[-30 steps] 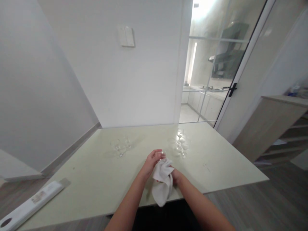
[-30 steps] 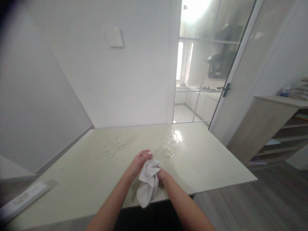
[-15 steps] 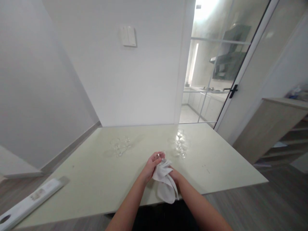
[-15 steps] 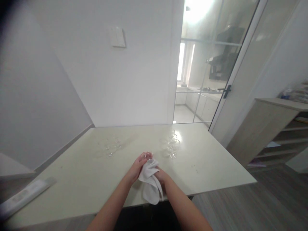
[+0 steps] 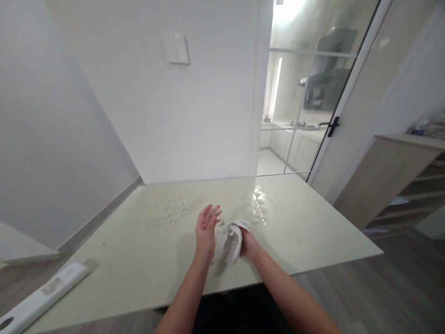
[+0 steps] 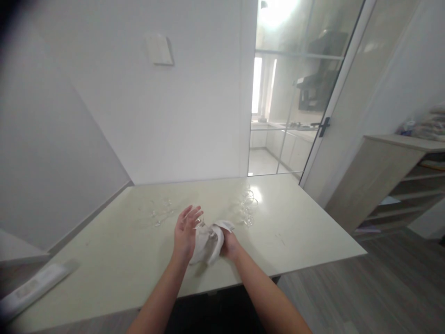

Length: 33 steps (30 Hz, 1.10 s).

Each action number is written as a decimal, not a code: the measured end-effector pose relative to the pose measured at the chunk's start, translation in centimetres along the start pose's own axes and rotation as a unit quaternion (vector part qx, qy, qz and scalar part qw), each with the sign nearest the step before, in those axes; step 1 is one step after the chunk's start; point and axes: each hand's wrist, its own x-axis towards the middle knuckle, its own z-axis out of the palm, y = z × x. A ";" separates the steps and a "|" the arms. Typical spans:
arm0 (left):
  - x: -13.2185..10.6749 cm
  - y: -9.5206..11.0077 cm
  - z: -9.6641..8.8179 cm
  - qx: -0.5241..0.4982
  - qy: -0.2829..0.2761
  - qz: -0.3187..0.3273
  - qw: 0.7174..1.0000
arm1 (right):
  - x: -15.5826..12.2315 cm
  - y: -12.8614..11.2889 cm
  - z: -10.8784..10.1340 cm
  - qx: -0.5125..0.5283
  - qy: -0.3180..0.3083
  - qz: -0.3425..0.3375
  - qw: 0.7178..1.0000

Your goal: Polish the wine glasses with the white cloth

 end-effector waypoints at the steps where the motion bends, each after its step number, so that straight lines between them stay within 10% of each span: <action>1: -0.1 0.6 0.0 0.021 -0.024 0.030 0.999 | 0.1 0.1 -0.2 0.020 0.008 0.008 1.000; 8: -2.0 1.0 1.2 0.138 -0.232 0.024 0.963 | 0.4 1.3 -0.6 0.054 -0.044 0.051 0.996; 21: -3.5 -0.8 0.8 0.242 -0.300 0.000 0.923 | 0.3 1.5 -0.5 0.036 0.006 -0.075 0.996; 27: -2.2 -2.5 1.6 0.164 -0.204 0.035 0.965 | 0.5 1.0 0.1 0.029 0.039 -0.086 0.995; 33: 5.4 -3.6 3.2 0.099 -0.057 0.044 0.992 | 1.2 1.4 -0.5 0.021 0.179 0.000 0.984</action>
